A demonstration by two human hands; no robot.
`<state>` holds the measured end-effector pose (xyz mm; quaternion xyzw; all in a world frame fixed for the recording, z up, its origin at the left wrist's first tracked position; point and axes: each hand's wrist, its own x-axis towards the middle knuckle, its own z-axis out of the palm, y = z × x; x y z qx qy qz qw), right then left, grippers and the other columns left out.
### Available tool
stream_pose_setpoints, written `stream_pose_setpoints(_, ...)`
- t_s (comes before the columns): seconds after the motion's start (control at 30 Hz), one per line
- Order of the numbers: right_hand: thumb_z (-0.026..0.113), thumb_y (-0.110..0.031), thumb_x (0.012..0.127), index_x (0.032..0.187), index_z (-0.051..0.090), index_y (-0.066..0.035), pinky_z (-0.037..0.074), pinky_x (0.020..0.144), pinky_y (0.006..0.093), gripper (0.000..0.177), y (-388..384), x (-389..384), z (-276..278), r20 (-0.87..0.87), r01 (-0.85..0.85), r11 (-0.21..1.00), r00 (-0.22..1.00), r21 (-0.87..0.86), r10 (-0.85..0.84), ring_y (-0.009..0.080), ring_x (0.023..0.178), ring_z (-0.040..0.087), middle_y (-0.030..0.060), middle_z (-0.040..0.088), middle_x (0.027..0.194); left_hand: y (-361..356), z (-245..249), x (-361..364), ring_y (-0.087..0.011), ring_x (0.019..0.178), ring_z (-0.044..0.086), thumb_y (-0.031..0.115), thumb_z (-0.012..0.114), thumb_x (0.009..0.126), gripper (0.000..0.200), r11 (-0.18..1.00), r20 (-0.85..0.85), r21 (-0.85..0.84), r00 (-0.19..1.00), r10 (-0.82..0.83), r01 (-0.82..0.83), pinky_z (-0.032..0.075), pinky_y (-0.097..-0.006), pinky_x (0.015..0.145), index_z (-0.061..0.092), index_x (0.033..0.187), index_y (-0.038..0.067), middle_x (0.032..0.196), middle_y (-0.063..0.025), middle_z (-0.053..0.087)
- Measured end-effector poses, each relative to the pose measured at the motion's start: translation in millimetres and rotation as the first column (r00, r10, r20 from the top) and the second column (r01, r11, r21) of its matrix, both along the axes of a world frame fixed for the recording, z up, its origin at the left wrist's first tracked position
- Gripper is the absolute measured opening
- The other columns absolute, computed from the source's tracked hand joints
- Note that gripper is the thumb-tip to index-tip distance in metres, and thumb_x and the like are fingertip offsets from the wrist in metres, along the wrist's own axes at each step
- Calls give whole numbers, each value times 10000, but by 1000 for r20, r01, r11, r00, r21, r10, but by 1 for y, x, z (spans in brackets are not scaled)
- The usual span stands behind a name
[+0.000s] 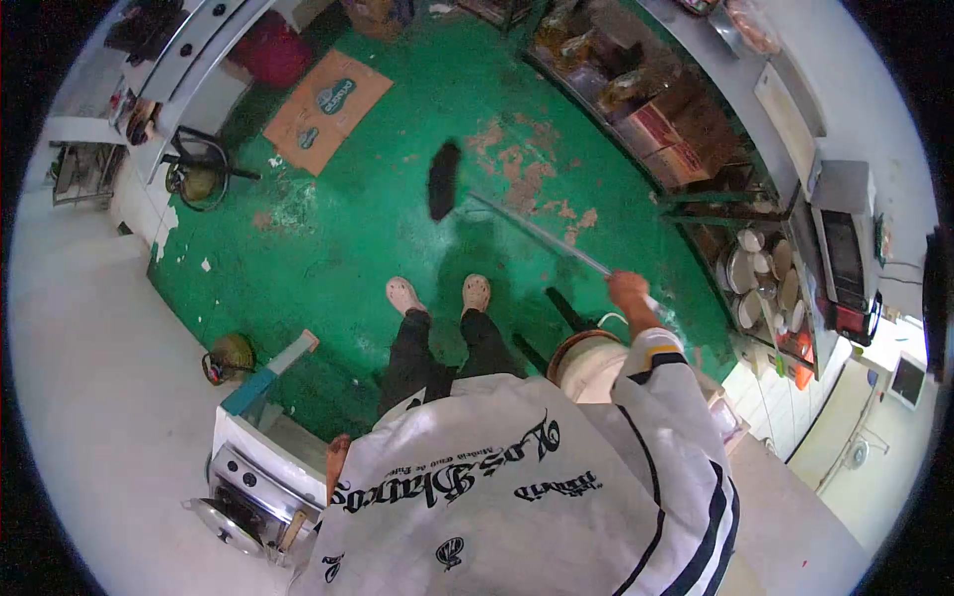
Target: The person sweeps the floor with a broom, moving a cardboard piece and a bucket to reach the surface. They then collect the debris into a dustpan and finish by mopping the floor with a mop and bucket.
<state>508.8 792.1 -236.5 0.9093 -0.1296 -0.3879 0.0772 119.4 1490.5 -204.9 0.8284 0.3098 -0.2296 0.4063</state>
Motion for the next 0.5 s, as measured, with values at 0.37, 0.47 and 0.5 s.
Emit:
stream_pose_setpoints(0.37,446,-443,854,945,645,-72,488,777,454,431,-127,-129,129,99,191,971,979,-145,-178,347,923,603,207,628,937,4,-42,76,-190,721,586,77,482,816,138,989,-5,-53,991,-136,135,472,-327,627,609,841,29,805,-61,627)
stream_pose_setpoints(0.47,472,-406,850,887,627,-41,491,681,484,399,-82,-130,175,185,217,974,962,-68,-201,372,783,615,229,621,799,17,-63,78,-214,754,598,153,487,830,191,977,-3,-133,986,-167,166,487,-352,658,596,933,35,850,-80,631)
stream_pose_setpoints(0.5,479,-390,850,868,618,-30,490,645,494,386,-67,-126,177,209,242,970,951,-32,-230,380,731,617,233,617,749,15,-57,90,-218,760,599,162,483,835,200,979,-34,-129,986,-166,160,487,-358,661,592,945,35,857,-85,631)
